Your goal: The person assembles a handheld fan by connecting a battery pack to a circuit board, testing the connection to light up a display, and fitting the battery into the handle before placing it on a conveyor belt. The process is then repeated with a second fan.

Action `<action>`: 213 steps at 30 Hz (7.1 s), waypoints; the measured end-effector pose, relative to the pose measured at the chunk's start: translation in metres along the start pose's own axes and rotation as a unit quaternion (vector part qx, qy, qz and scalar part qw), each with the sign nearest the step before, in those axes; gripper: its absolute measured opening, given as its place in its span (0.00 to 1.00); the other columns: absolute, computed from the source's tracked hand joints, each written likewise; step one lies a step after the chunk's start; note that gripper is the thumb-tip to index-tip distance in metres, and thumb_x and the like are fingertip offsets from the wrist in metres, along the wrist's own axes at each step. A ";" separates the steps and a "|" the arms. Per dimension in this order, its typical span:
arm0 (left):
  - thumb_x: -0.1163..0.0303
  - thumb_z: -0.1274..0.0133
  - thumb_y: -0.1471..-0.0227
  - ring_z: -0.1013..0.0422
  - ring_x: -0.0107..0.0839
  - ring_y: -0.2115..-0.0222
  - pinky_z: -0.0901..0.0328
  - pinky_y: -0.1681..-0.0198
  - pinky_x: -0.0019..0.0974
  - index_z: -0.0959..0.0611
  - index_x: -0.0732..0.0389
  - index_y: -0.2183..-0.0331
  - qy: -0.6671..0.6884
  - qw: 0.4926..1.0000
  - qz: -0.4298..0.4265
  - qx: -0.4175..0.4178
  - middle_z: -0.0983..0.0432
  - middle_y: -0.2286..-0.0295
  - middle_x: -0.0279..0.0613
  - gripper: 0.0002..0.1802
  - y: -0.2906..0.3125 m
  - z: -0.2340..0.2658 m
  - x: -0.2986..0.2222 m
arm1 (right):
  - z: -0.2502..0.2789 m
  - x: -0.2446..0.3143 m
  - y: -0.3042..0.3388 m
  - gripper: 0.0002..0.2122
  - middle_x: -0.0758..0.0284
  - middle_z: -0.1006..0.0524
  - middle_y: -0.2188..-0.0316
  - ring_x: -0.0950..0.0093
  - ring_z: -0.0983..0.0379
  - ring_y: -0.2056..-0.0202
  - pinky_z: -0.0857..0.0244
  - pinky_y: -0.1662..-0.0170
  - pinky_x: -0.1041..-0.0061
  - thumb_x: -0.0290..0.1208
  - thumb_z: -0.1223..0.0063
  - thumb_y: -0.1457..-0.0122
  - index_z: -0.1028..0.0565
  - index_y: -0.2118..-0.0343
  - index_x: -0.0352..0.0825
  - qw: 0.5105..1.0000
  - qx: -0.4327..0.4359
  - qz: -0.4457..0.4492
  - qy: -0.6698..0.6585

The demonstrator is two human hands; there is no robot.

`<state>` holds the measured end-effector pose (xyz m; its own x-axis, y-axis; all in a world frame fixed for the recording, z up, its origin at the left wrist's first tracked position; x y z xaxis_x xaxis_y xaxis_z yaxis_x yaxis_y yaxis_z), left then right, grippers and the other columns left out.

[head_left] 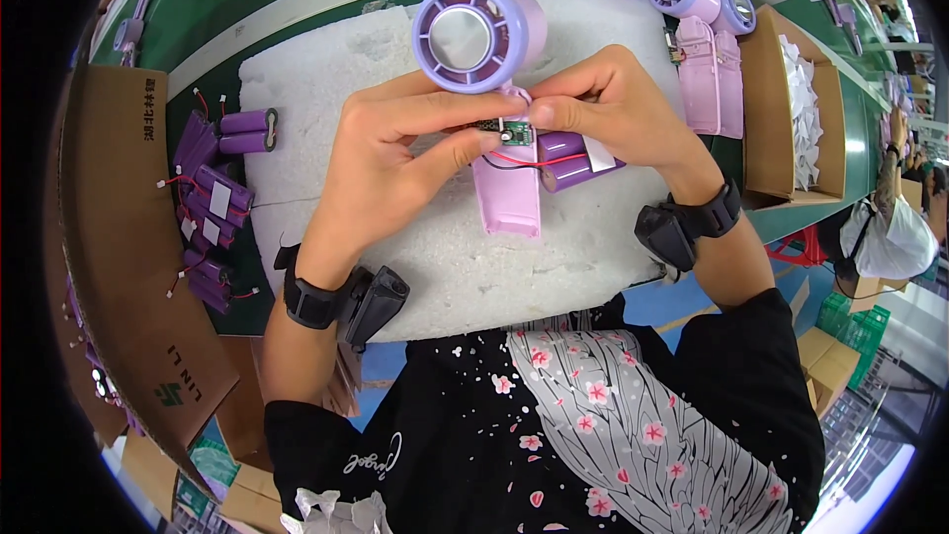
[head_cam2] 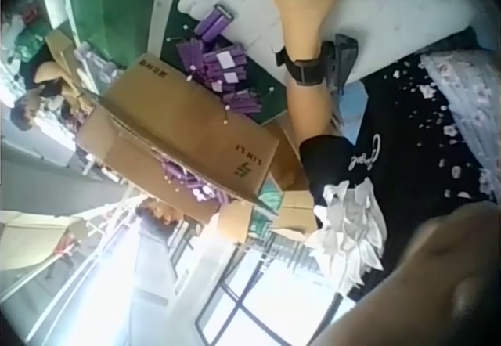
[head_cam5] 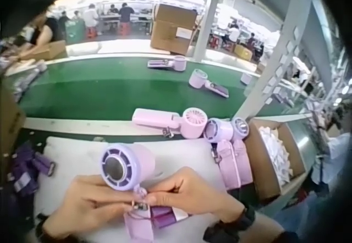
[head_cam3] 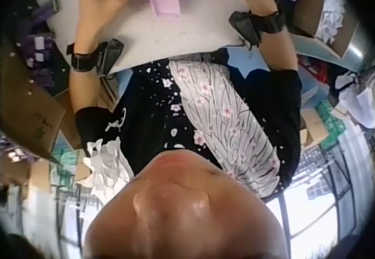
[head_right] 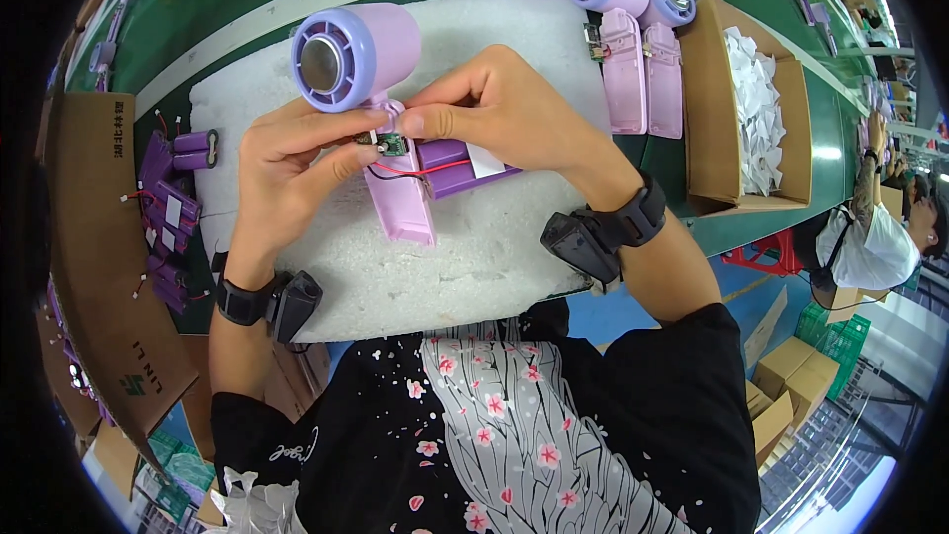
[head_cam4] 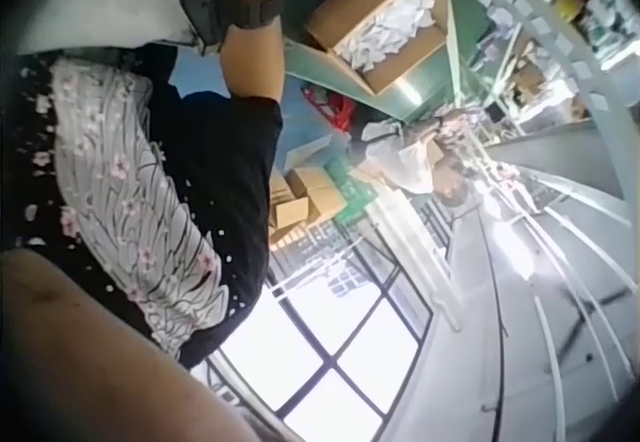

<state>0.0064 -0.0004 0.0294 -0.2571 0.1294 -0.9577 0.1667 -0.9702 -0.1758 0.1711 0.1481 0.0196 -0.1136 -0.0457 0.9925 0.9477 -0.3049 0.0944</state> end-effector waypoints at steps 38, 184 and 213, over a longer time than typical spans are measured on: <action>0.88 0.50 0.59 0.32 0.22 0.69 0.37 0.67 0.23 0.17 0.64 0.64 0.058 0.987 0.125 -0.084 0.28 0.61 0.37 0.18 0.003 0.001 0.038 | -0.025 0.017 0.028 0.05 0.59 0.22 0.64 0.64 0.27 0.61 0.30 0.59 0.68 0.24 0.41 0.52 0.23 0.74 0.28 0.830 -0.068 0.139 0.536; 0.76 0.44 0.52 0.25 0.27 0.71 0.32 0.64 0.29 0.17 0.61 0.57 -0.108 0.993 0.040 -0.013 0.20 0.61 0.51 0.17 -0.007 0.009 0.026 | -0.036 -0.003 0.024 0.17 0.59 0.30 0.47 0.66 0.27 0.63 0.29 0.61 0.71 0.26 0.29 0.60 0.32 0.74 0.34 0.911 -0.066 0.164 0.373; 0.74 0.30 0.66 0.32 0.21 0.77 0.34 0.69 0.29 0.18 0.57 0.54 -0.116 0.987 0.109 0.020 0.19 0.70 0.38 0.31 -0.008 0.003 0.022 | -0.040 0.006 -0.009 0.07 0.65 0.26 0.76 0.71 0.28 0.72 0.34 0.68 0.74 0.25 0.38 0.52 0.23 0.72 0.28 0.927 -0.147 0.087 0.335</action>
<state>-0.0033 0.0097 0.0108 -0.4310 -0.1296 -0.8930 0.2059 -0.9777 0.0425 0.1499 0.1130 0.0216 -0.2193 -0.6694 0.7099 0.8583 -0.4783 -0.1858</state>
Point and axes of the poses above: each hand's wrist, its own y-axis away from the middle knuckle, its own z-axis out of the back of the hand, x = y × z, the point moved 1 cm from there along -y, towards the middle knuckle
